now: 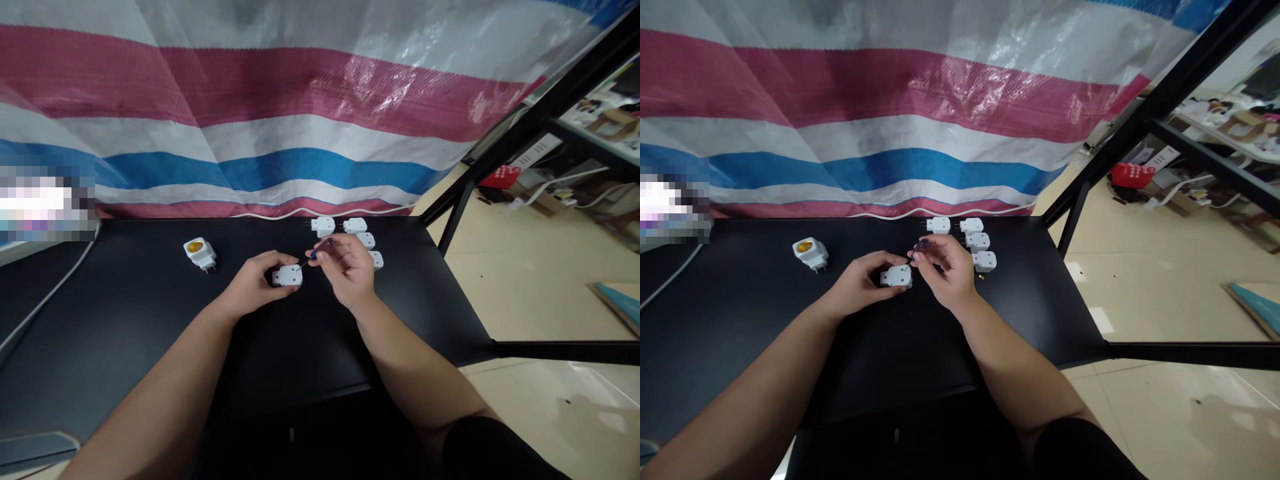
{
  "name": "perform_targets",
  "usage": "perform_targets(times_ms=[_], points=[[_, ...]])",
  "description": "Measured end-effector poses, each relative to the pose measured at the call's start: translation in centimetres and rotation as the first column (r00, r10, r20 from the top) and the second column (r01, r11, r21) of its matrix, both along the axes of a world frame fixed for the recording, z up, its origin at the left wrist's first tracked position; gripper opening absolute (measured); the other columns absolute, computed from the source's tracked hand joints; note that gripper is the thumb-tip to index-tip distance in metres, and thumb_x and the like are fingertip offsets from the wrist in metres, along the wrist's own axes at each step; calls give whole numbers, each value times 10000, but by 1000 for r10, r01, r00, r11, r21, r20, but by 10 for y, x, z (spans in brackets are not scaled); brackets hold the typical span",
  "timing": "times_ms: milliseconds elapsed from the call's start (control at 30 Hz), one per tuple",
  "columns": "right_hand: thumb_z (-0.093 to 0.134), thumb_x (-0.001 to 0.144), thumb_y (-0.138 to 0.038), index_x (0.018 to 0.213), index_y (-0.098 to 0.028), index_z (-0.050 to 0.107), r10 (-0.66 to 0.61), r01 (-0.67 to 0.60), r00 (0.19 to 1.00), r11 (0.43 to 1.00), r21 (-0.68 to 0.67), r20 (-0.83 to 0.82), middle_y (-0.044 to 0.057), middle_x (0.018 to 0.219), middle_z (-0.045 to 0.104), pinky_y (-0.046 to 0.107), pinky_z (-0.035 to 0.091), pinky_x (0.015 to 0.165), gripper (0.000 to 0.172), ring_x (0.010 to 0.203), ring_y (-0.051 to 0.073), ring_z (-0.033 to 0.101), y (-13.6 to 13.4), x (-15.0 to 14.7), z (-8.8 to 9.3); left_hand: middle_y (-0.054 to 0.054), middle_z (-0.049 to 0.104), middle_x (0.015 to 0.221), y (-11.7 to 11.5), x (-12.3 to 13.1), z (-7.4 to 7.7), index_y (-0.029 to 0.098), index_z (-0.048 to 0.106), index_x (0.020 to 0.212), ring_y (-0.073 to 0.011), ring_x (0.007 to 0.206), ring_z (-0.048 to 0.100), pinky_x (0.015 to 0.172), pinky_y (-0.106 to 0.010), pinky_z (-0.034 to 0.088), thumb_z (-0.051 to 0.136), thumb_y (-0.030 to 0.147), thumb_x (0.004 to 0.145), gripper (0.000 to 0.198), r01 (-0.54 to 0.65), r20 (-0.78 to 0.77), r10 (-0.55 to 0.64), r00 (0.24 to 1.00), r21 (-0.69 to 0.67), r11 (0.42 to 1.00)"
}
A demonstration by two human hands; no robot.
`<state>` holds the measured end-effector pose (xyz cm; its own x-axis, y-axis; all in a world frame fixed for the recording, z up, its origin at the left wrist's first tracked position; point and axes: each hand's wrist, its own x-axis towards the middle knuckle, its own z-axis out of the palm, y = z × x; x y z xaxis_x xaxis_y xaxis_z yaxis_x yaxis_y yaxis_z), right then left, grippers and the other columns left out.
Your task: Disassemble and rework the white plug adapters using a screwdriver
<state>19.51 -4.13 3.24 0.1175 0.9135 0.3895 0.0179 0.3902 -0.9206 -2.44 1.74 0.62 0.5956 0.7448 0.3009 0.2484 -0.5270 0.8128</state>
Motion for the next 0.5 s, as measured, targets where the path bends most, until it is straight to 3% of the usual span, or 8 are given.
perform_targets(times_ms=[233,367,500], points=[[695,1011,-428,1187,-253,587,21,-24,998,998,58,54,75,1085,714,442,713,887,271,1028,247,801,2,0,-9,-73,747,1055,-3,3,7,222,773,1194,-204,899,711,775,-322,561,868,295,836,377,43,-17,-43,999,39,998],[683,1016,-425,1199,-254,605,4,-13,986,998,57,164,87,1118,694,440,710,879,262,996,236,788,0,0,-9,-76,746,1065,-6,5,8,220,770,1184,-222,951,718,829,-344,576,859,291,847,356,73,-24,-72,997,67,995],[643,1040,-338,1311,-284,609,8,-39,976,990,138,217,95,1170,681,445,707,896,279,1011,233,773,-3,-2,-9,-68,742,1075,-8,6,8,233,765,1190,-214,960,717,851,-341,583,850,271,862,341,97,-23,-95,995,85,992]])
